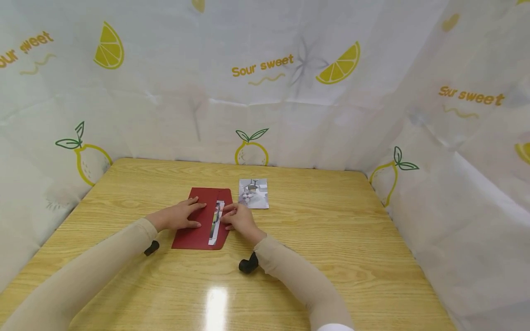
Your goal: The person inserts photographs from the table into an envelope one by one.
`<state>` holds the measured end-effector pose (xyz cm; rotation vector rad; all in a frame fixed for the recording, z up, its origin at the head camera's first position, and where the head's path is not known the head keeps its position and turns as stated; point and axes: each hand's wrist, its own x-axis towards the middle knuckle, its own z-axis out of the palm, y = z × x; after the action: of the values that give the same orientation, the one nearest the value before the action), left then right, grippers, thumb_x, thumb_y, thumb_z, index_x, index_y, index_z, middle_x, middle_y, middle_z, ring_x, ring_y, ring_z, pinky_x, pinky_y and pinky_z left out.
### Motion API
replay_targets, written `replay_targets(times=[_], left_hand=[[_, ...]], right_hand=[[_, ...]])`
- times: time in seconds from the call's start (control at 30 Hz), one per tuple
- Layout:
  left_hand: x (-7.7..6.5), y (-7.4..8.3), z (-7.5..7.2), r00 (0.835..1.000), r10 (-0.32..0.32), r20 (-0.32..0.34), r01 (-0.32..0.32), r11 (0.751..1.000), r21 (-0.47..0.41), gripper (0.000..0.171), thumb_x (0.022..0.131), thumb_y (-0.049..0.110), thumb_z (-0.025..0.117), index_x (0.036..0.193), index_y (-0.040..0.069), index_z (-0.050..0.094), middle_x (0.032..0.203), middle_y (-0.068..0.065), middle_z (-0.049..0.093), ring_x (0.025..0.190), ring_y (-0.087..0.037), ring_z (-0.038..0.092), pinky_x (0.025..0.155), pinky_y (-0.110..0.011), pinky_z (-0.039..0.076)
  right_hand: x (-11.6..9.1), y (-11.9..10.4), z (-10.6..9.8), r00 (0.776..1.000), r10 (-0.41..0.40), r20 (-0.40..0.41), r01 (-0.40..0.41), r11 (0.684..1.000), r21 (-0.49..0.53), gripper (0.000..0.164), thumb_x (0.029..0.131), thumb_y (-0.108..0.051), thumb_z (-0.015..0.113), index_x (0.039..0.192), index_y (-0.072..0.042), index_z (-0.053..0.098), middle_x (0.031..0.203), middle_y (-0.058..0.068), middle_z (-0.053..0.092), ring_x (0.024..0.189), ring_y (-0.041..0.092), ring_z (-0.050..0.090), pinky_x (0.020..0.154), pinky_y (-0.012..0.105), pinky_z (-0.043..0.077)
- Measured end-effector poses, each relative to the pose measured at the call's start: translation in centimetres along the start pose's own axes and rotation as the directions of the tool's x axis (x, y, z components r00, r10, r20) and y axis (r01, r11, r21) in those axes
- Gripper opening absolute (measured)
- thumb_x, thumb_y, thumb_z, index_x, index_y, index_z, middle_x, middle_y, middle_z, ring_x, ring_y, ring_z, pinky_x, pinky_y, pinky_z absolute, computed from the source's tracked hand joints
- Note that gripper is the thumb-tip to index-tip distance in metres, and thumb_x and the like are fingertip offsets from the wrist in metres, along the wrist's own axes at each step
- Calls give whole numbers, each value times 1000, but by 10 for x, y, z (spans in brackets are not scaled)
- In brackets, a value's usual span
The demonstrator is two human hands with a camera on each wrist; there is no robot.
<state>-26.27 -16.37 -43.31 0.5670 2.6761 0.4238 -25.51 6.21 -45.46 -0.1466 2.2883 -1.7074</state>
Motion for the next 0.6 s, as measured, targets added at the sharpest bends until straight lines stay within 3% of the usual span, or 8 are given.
replay_targets(times=[0.13, 0.23, 0.37, 0.6], left_hand=[[0, 1, 0, 1000, 0, -2, 0, 1000, -4, 70, 94, 38, 63, 152, 11, 33, 159, -24, 15, 145, -45, 18, 110, -56, 32], [0, 0, 0, 1000, 7, -6, -7, 1000, 1, 70, 94, 37, 63, 152, 11, 33, 159, -24, 15, 145, -45, 18, 110, -56, 33], [-1, 0, 1, 1000, 8, -7, -8, 1000, 4, 70, 94, 37, 63, 152, 11, 33, 159, -24, 15, 145, -45, 18, 111, -55, 32], [-1, 0, 1, 1000, 5, -1, -5, 1000, 6, 70, 94, 38, 62, 152, 12, 32, 159, -24, 14, 145, -45, 17, 111, -55, 33]], right_hand=[[-7, -3, -12, 1000, -21, -2, 21, 985, 169, 37, 92, -2, 63, 127, 7, 57, 92, 12, 64, 78, 19, 67, 74, 39, 59], [-12, -7, -25, 998, -58, -15, 60, 974, 220, 40, 94, -2, 60, 132, 8, 52, 94, 7, 60, 94, 32, 66, 84, 48, 56], [-15, -10, -45, 994, -99, -51, 108, 971, 215, 40, 95, 1, 56, 133, 10, 50, 96, 6, 60, 110, 45, 58, 90, 53, 52], [-9, -9, -86, 984, -97, -147, 123, 976, 181, 40, 96, -1, 56, 133, 10, 49, 95, 2, 60, 115, 46, 53, 89, 46, 54]])
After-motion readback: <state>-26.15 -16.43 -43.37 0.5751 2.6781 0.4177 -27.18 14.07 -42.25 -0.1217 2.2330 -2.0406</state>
